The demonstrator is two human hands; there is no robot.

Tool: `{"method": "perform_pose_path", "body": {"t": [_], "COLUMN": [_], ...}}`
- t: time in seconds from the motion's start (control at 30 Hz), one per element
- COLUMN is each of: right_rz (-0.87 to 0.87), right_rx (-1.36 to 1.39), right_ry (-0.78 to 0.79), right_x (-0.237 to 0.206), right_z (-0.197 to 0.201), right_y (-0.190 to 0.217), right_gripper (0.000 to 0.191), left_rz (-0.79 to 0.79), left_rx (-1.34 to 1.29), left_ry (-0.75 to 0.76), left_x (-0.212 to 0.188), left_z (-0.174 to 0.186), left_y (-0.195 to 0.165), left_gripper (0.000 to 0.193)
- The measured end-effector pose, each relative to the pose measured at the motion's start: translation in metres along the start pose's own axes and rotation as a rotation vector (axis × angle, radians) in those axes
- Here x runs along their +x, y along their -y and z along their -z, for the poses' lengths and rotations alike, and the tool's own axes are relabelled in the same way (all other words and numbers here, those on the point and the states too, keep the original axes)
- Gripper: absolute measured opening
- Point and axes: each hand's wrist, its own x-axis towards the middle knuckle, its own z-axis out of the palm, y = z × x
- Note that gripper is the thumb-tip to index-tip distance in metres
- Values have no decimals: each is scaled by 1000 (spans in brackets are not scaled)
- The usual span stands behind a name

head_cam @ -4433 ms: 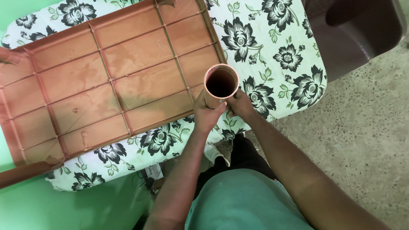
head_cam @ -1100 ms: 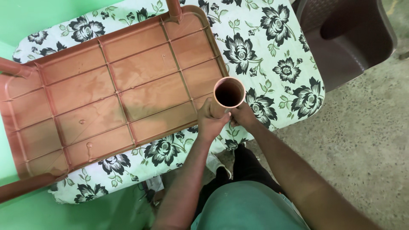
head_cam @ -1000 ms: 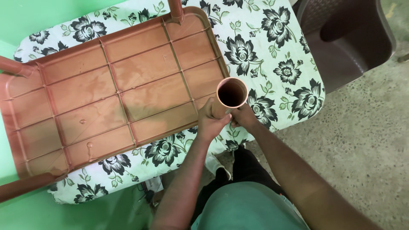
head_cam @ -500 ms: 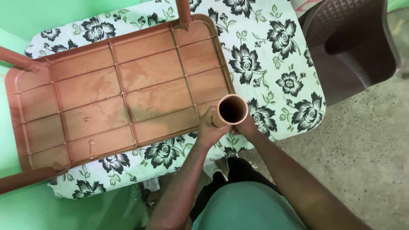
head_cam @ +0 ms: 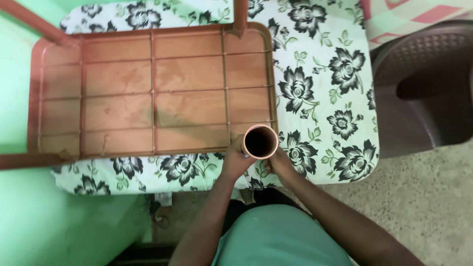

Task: The person attaches plastic legs to the underside of a plastic tabletop, pressing each leg onto its socket by hand and pushing to seat it, then flips the table upright and sets it on the bed.

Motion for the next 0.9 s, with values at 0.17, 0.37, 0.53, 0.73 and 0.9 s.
{"method": "perform_pose_path", "body": {"t": [0.17,0.37,0.53,0.73,0.9], "right_rz": [-144,-118,-148,-106,-24], "right_rx": [-62,-187,-26,138,252], "right_ry": [173,246,262,222,213], "right_x": [-12,-13,-14,-3,6], "right_z": [-18,-47,-84,-162,-244], "right_y": [-18,2,-9,-29,-37], "right_gripper": [40,30,30,28,28], "left_rz": [-108,-196,-282,-414,-430], "left_rx": [234,370,411,364,424], "left_ry": [-22,48,122,181,273], "left_x": [-7,-18,-25,-29,-33], "left_z": [14,45,80,148,235], "left_y": [-1,-1,20,46,64], "left_gripper": [55,49,31,31,43]}}
